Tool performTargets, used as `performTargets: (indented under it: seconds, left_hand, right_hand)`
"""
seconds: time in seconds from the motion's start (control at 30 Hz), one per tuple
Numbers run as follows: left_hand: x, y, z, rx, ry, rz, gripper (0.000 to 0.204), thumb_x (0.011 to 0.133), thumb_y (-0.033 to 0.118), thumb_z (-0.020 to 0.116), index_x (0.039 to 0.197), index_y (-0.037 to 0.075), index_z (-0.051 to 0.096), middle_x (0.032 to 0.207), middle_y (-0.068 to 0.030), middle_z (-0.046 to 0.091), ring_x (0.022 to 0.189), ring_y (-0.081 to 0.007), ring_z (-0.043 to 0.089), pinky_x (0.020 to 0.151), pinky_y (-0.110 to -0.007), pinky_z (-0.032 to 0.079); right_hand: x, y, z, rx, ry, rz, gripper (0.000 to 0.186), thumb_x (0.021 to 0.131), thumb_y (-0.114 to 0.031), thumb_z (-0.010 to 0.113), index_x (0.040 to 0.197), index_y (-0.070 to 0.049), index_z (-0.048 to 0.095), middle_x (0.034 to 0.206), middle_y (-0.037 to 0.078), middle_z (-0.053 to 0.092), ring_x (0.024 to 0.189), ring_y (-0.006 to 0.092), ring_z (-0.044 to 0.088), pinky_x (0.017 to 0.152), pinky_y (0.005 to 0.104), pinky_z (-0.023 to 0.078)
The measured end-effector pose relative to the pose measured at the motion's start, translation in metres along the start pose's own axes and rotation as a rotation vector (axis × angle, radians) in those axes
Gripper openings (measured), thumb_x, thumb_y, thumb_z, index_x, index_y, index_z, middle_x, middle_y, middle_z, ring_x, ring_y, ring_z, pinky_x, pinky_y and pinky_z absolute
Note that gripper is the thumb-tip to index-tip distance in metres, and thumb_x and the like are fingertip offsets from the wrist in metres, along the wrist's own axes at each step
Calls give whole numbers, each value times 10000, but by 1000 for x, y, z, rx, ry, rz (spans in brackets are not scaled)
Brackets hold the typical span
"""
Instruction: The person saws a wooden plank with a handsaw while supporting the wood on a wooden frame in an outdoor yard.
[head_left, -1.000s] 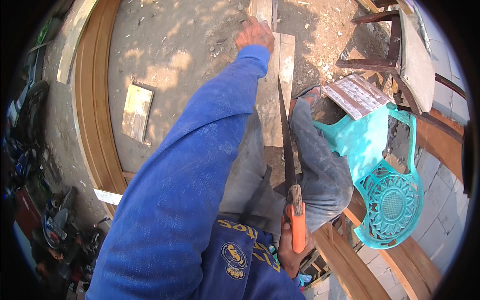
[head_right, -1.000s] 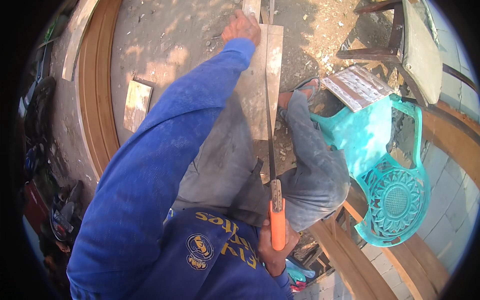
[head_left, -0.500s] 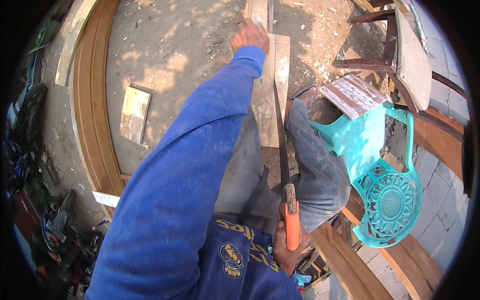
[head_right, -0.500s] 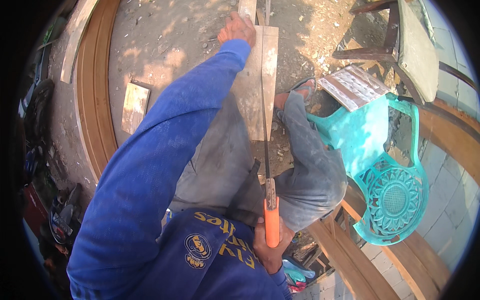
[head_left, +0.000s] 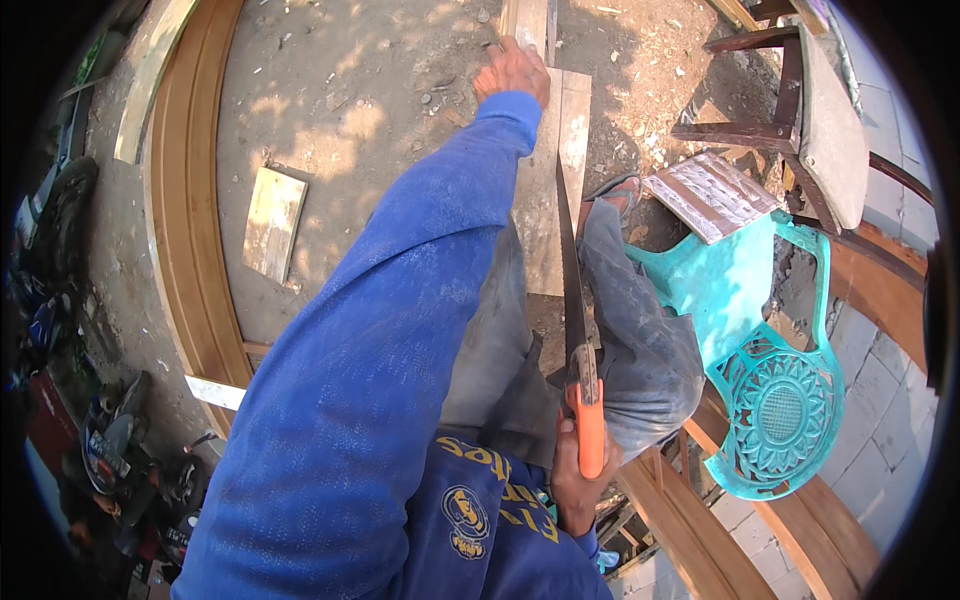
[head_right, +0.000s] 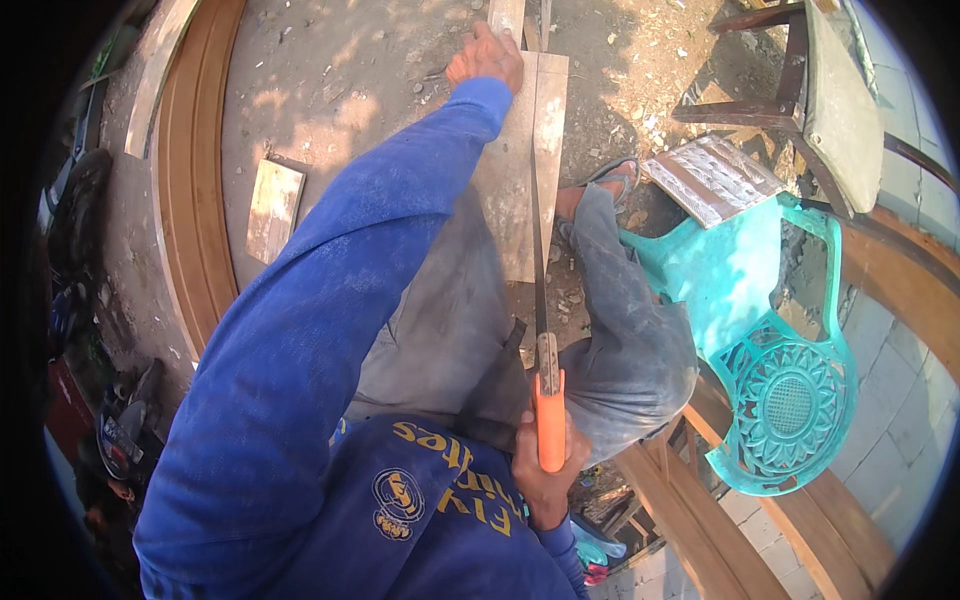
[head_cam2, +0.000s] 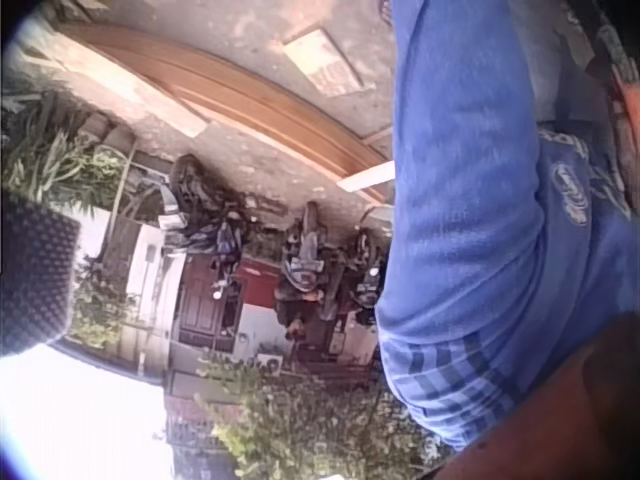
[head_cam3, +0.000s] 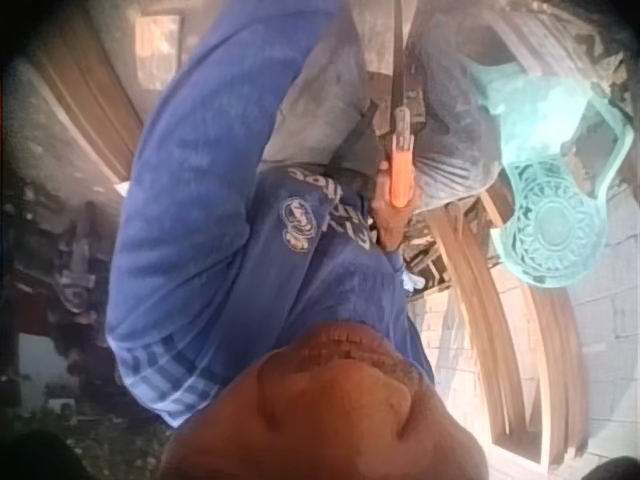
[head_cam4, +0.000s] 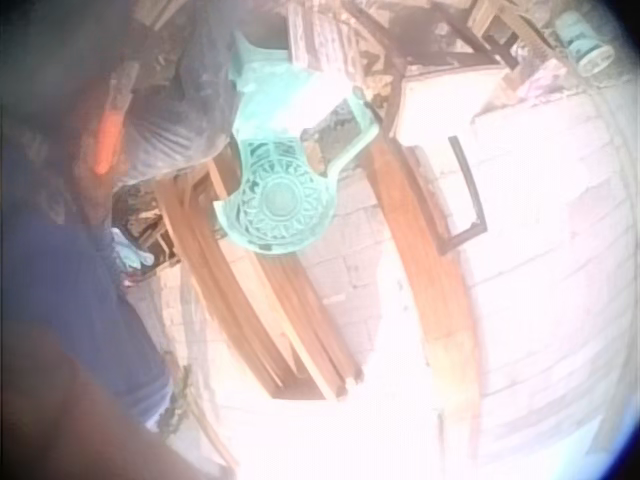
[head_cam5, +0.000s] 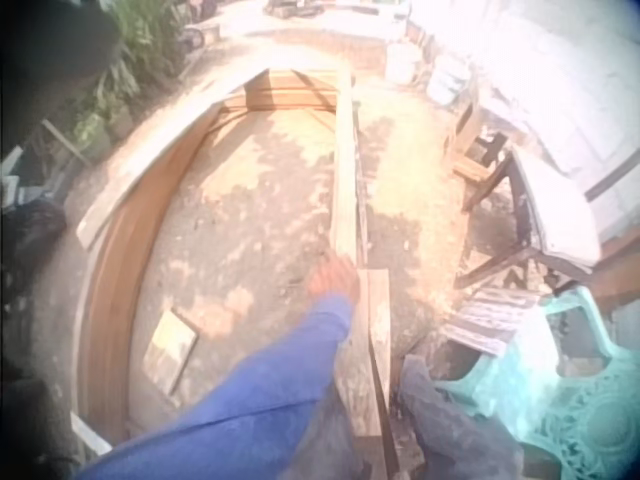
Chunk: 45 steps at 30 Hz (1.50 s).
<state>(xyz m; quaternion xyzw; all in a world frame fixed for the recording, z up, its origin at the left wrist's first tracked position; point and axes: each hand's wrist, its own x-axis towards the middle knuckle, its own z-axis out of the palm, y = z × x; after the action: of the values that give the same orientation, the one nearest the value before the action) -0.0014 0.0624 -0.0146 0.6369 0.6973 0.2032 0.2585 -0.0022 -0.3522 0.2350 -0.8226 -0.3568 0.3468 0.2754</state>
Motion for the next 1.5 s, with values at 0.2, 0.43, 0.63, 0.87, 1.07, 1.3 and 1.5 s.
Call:
performTargets:
  seconds: [0.2,0.43,0.63,0.87,1.07,1.3,1.5]
  left_hand:
    - [-2,2,-5,5,-35,-42,485,1061,412,475,1285,-11,552,1273,-276,657,1097,-494,696,968,-581,529]
    - [3,-5,-8,-7,-64,-69,485,1061,405,460,1294,-13,540,1291,-283,650,1116,-502,688,979,-584,525]
    - [0,-6,-3,26,9,5,459,1060,372,502,1263,-37,553,1189,-296,647,976,-488,730,845,-558,586]
    - [-4,9,-8,-29,-93,-42,471,1068,397,462,1289,-15,522,1262,-288,644,1106,-510,686,989,-591,511]
    - [-2,1,3,-31,-63,-44,484,1068,402,451,1294,-20,523,1248,-287,655,1107,-506,688,991,-600,508]
    - [-4,0,-15,-6,-71,-56,481,1066,401,453,1301,-12,530,1270,-272,653,1134,-489,684,990,-597,510]
    - [-2,4,-8,-29,-103,-64,483,1057,411,468,1289,-6,537,1278,-280,653,1126,-492,688,977,-593,519]
  right_hand:
    - [63,0,25,98,59,-44,277,889,-12,640,1140,56,736,774,119,684,630,197,629,662,351,528]
    - [114,0,55,161,65,-35,154,925,-48,666,1010,73,710,740,116,649,623,184,600,647,355,509]
    - [-18,4,-10,50,-21,14,381,960,-39,575,1303,80,688,1054,172,777,979,177,747,866,307,573]
    - [209,-11,70,252,46,-52,192,966,-83,649,1068,62,725,696,17,621,642,95,572,592,313,456]
    - [44,6,14,23,10,-13,296,969,-50,605,1213,70,720,889,91,736,806,124,677,729,300,539]
    - [64,-2,23,61,17,-38,261,940,-33,623,1163,81,698,877,120,720,786,153,651,740,320,529]
    - [168,-6,68,196,87,-61,164,931,-73,658,994,70,709,732,157,657,626,233,620,640,386,501]
